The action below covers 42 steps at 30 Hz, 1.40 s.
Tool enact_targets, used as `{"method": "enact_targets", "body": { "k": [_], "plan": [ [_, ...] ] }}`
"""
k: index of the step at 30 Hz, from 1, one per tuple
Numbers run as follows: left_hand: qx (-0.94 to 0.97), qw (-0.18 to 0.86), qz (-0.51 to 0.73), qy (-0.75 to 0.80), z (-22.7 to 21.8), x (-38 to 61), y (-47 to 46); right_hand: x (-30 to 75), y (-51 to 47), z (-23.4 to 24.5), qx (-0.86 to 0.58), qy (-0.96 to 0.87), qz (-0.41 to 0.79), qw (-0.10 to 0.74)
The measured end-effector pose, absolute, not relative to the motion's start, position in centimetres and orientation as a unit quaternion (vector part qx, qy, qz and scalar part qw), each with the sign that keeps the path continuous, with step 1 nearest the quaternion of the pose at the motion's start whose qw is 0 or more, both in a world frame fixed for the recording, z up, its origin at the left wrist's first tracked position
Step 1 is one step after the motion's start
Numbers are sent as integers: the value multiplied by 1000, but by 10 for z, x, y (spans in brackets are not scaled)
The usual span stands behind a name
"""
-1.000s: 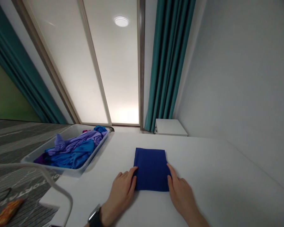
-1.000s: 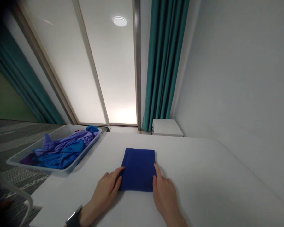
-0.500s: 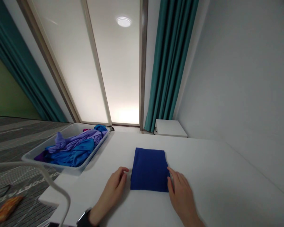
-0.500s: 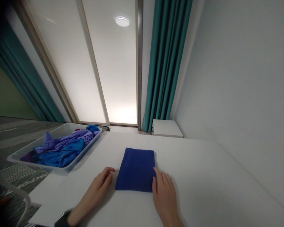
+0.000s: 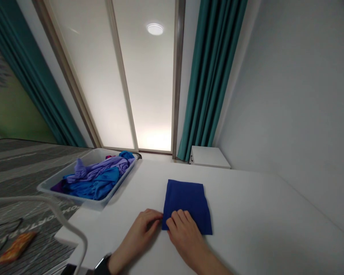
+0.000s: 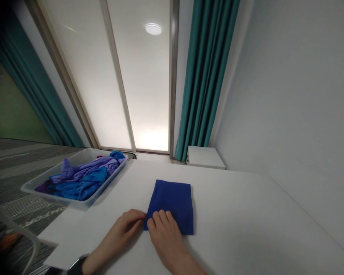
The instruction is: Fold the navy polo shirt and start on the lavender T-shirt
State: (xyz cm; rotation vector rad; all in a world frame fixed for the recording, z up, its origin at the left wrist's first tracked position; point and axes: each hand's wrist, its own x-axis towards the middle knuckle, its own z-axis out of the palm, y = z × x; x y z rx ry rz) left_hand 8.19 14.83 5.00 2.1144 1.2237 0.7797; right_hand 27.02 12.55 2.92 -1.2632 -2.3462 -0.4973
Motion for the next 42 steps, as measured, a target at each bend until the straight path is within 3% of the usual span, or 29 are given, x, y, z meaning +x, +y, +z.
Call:
{"method": "enact_targets", "body": {
  "k": [10,18,24,42],
  "plan": [
    [753,315,318,482,44,74,155,280,125,43,-501,-836,-83,209],
    [878,256,181,361,72,73,186,286,148,50,-584,-792,-15,176],
    [889,239,132,366,70,81,193,301,148,45,-573,-801,-8,172],
    [901,247,142,328,61,155,218,409,152,41,-609,-777,-45,150]
  ]
}}
